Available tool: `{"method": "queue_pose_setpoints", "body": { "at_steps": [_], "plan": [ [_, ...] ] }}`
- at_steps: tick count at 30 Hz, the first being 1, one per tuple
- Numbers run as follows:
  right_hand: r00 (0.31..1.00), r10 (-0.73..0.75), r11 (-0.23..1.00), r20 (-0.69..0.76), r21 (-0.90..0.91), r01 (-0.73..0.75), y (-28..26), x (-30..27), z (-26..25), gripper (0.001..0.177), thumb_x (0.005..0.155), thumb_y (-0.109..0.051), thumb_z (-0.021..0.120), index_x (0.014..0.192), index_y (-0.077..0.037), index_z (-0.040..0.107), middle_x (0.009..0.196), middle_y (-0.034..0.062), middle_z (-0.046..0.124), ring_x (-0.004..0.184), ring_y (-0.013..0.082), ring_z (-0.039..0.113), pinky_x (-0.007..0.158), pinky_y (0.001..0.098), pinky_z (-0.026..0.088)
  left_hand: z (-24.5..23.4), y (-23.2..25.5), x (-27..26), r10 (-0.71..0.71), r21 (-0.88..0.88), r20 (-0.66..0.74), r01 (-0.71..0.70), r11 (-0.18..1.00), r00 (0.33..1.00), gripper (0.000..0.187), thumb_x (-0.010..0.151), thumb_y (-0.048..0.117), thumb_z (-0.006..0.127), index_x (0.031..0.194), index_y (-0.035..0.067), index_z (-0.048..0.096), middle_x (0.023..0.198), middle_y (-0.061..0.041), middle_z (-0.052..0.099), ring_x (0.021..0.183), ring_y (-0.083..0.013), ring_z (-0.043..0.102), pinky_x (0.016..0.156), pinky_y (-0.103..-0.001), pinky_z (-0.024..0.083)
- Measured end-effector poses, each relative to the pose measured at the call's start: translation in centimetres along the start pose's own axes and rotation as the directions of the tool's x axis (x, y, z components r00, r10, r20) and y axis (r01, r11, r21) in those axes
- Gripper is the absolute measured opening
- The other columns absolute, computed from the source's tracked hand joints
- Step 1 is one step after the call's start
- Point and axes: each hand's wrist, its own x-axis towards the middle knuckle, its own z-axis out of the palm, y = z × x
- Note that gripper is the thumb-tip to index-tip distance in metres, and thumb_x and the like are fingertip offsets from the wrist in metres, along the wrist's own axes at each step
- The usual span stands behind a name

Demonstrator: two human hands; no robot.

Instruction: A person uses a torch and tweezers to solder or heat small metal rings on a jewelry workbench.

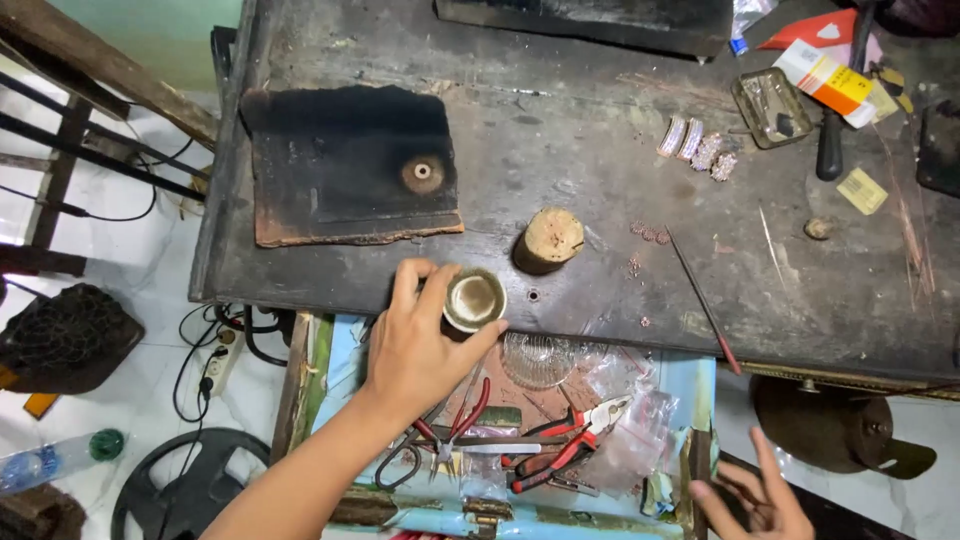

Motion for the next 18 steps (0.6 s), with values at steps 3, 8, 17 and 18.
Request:
{"method": "queue_pose_setpoints", "body": {
  "at_steps": [3, 8, 17, 18],
  "plan": [
    [0.999, 0.036, 0.999, -0.032, 0.018, -0.036, 0.0, 0.6, -0.8, 0.076, 0.091, 0.015, 0.062, 0.16, -0.01, 0.042, 0.125, 0.023, 0.068, 0.119, 0.03, 0.063, 0.117, 0.0418, 0.046, 0.4, 0.2, 0.1, 0.029, -0.006, 0.006, -0.029, 1.0, 1.0, 0.067, 0.079, 0.053, 0.083, 0.123, 0.007, 0.062, 0.115, -0.012, 0.05, 0.08, -0.0327, 0.068, 0.054, -0.051, 0.061],
    [0.939, -0.324, 0.937, -0.112, 0.101, 0.335, 2.6, 2.1, 0.3, 0.05, 0.092, 0.012, 0.061, 0.142, 0.008, 0.054, 0.125, 0.029, 0.062, 0.119, 0.0353, 0.063, 0.109, 0.0455, 0.057, 1.1, 1.0, 0.2, 0.034, 0.017, 0.006, -0.035, 0.999, 0.999, 0.064, 0.079, 0.053, 0.083, 0.122, 0.011, 0.061, 0.116, -0.01, 0.049, 0.078, -0.0366, 0.066, 0.049, -0.056, 0.056],
    [0.514, -0.857, 0.506, 0.032, -0.137, 0.852, -0.7, 6.5, 3.6, 0.032, 0.085, -0.012, 0.081, 0.115, -0.003, 0.074, 0.113, 0.0127, 0.073, 0.108, 0.0244, 0.069, 0.098, 0.0357, 0.057, 0.3, 1.7, 0.4, 0.214, -0.029, 0.108, -0.212, 0.977, 0.971, 0.085, 0.082, 0.064, 0.074, 0.136, 0.004, 0.051, 0.116, -0.013, 0.05, 0.068, -0.0288, 0.066, 0.04, -0.044, 0.056],
    [0.467, -0.883, 0.458, 0.044, -0.139, 0.878, -1.6, 6.5, 3.9, 0.033, 0.086, -0.012, 0.08, 0.116, -0.004, 0.073, 0.115, 0.0119, 0.073, 0.108, 0.024, 0.069, 0.105, 0.0381, 0.054, -0.4, 1.2, 0.5, 0.117, -0.045, 0.125, -0.112, 0.993, 0.985, 0.077, 0.084, 0.055, 0.074, 0.138, 0.005, 0.052, 0.124, -0.014, 0.052, 0.068, -0.0233, 0.065, 0.046, -0.037, 0.059]
  ]
}}
